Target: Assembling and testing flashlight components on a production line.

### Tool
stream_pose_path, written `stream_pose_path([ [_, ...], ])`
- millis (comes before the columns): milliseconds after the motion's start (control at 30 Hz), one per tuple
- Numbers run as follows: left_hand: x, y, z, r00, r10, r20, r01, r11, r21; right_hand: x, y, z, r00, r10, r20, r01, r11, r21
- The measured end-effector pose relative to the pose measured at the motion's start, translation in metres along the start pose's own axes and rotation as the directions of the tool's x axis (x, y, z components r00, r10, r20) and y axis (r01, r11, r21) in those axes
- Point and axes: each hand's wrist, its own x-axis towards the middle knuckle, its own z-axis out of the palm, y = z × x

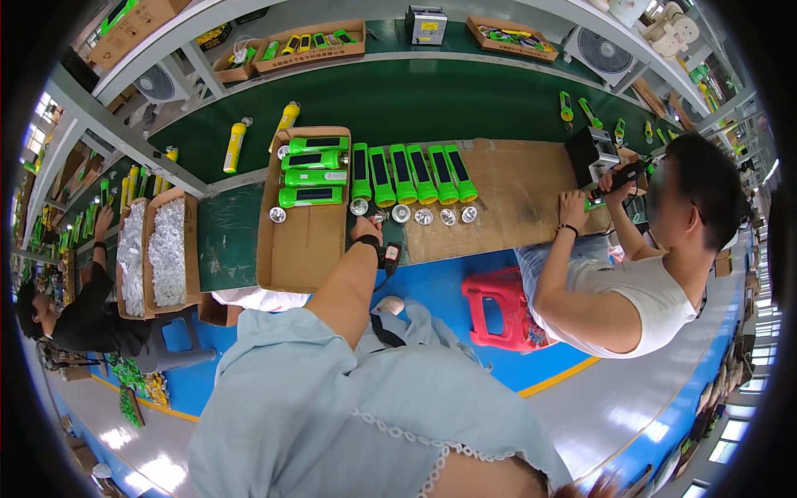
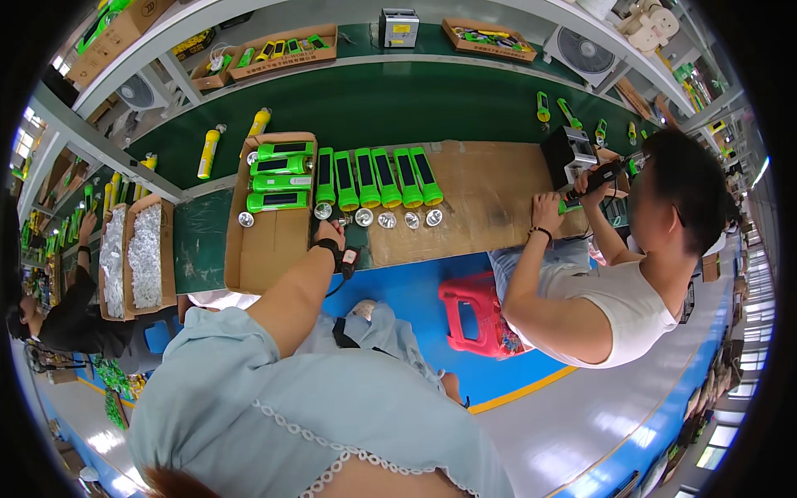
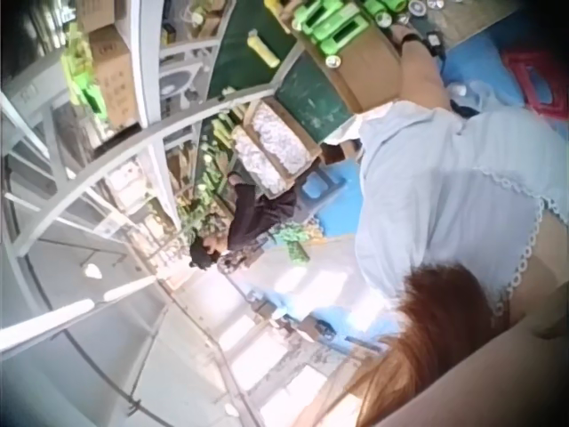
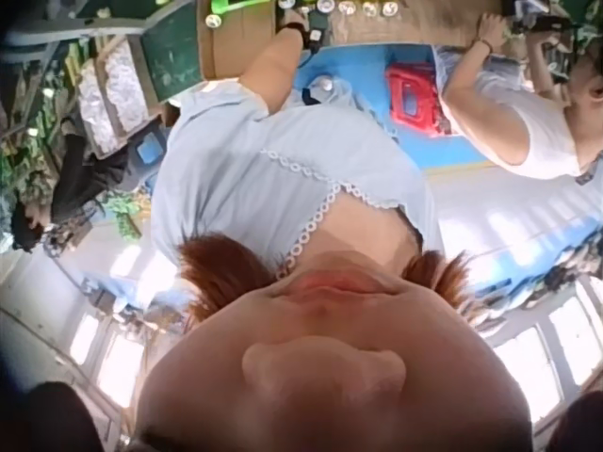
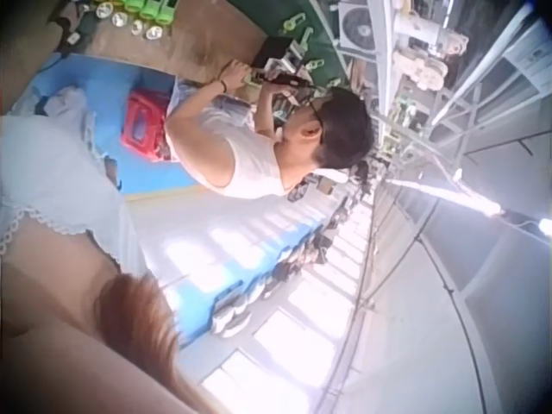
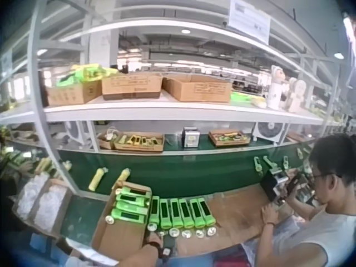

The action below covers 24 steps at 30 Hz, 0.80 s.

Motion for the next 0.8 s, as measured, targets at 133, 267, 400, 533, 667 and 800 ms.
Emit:
stream_pose_path([
  [133, 0.013, 0.003, 0.002, 1.0, -0.021, -0.006, 0.021, 1.0, 0.001, -0.004, 0.002, 0.002, 1.0, -0.004, -0.001, 0.004, 1.0, 0.005],
  [267, 0.003, -0.001, -0.001, 0.998, -0.02, 0.054, 0.017, 0.999, 0.046, -0.012, 0.011, 0.008, 1.0, 0.007, -0.008, -0.007, 1.0, 0.012],
  [400, 0.022, -0.001, -0.015, 0.974, -0.043, 0.224, 0.024, 0.996, 0.085, -0.013, 0.013, 0.015, 1.0, -0.009, -0.001, 0.009, 1.0, 0.006],
  [533, 0.028, -0.002, -0.03, 0.909, -0.101, 0.405, 0.084, 0.995, 0.06, -0.015, 0.025, 0.025, 1.0, -0.012, -0.009, 0.012, 1.0, 0.006],
  [667, 0.021, -0.005, -0.047, 0.78, -0.097, 0.619, 0.159, 0.986, -0.046, -0.016, 0.036, 0.033, 1.0, -0.015, -0.019, 0.015, 1.0, -0.008],
  [800, 0.019, -0.01, -0.047, 0.756, -0.076, 0.65, 0.156, 0.986, -0.066, -0.016, 0.037, 0.03, 0.998, -0.035, -0.043, 0.033, 0.999, -0.042],
])
